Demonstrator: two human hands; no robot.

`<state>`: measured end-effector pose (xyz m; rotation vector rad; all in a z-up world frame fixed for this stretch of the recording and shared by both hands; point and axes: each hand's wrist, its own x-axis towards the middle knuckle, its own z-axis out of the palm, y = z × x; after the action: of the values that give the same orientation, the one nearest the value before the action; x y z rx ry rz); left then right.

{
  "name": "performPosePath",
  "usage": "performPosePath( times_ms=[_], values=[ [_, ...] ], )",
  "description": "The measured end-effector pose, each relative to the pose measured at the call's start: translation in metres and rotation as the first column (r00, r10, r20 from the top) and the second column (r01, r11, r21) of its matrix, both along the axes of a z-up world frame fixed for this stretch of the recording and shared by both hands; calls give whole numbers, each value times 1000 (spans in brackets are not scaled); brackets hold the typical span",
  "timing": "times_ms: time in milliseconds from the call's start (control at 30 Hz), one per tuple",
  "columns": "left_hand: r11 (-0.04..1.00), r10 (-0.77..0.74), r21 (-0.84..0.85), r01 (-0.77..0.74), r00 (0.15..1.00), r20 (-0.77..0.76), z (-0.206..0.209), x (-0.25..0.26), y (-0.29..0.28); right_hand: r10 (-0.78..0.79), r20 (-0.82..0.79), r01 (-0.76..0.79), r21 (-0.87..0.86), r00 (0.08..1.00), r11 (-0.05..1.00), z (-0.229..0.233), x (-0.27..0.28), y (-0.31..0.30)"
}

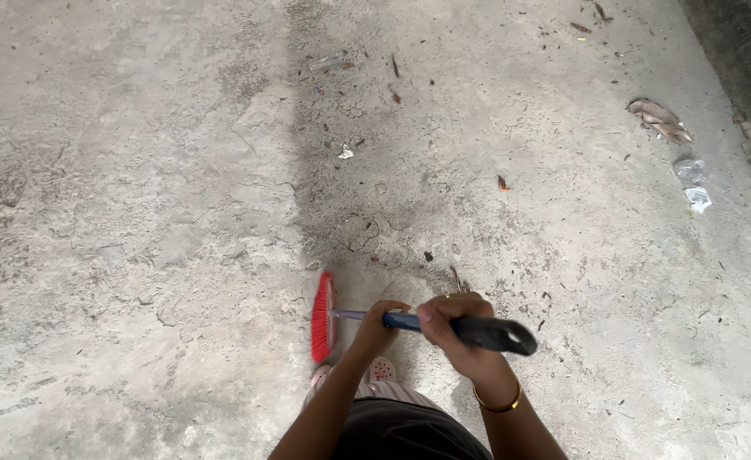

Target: The person sweeps debris and dust on a concrete floor using a red-bristled broom.

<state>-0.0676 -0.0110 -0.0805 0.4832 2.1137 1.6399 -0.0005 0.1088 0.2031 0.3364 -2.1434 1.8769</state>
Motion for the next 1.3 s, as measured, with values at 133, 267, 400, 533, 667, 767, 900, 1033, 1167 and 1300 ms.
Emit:
performPosePath(
  times_ms=[133,267,400,533,667,767,900,1033,1167,1300],
  values=[
    [990,-116,-69,127,983,139,3,0,16,22,-5,-21,99,1000,995,15,1,-13],
    [968,-206,153,200,978,26,-42,-3,40,51,45,-61,255,998,965,11,-1,-20],
    [888,-453,147,436,884,114,-75,-8,74,175,-49,-149,337,983,930,-3,-13,-37],
    [540,-585,817,201,787,193,-65,2,71,143,-167,-62,417,975,907,-9,-17,-39],
    [893,-215,394,219,975,-53,-8,-1,75,123,-113,-101,187,986,977,11,-16,5],
    [996,-24,74,51,944,-328,44,-7,70,70,-172,-59,71,983,996,32,-10,32],
    [982,48,-167,-90,970,-236,72,-17,45,27,-125,-54,-222,992,974,35,-8,47],
    [935,105,-287,-206,937,-333,42,-36,5,81,-151,-137,-408,985,902,-2,-41,52],
    [844,-12,-529,-86,984,-179,1,-60,-20,18,-59,-38,-356,998,934,-45,-53,42],
    [800,-68,-600,28,997,-44,-10,-59,-12,-39,46,46,-182,998,982,-44,-47,28]
  ],
)
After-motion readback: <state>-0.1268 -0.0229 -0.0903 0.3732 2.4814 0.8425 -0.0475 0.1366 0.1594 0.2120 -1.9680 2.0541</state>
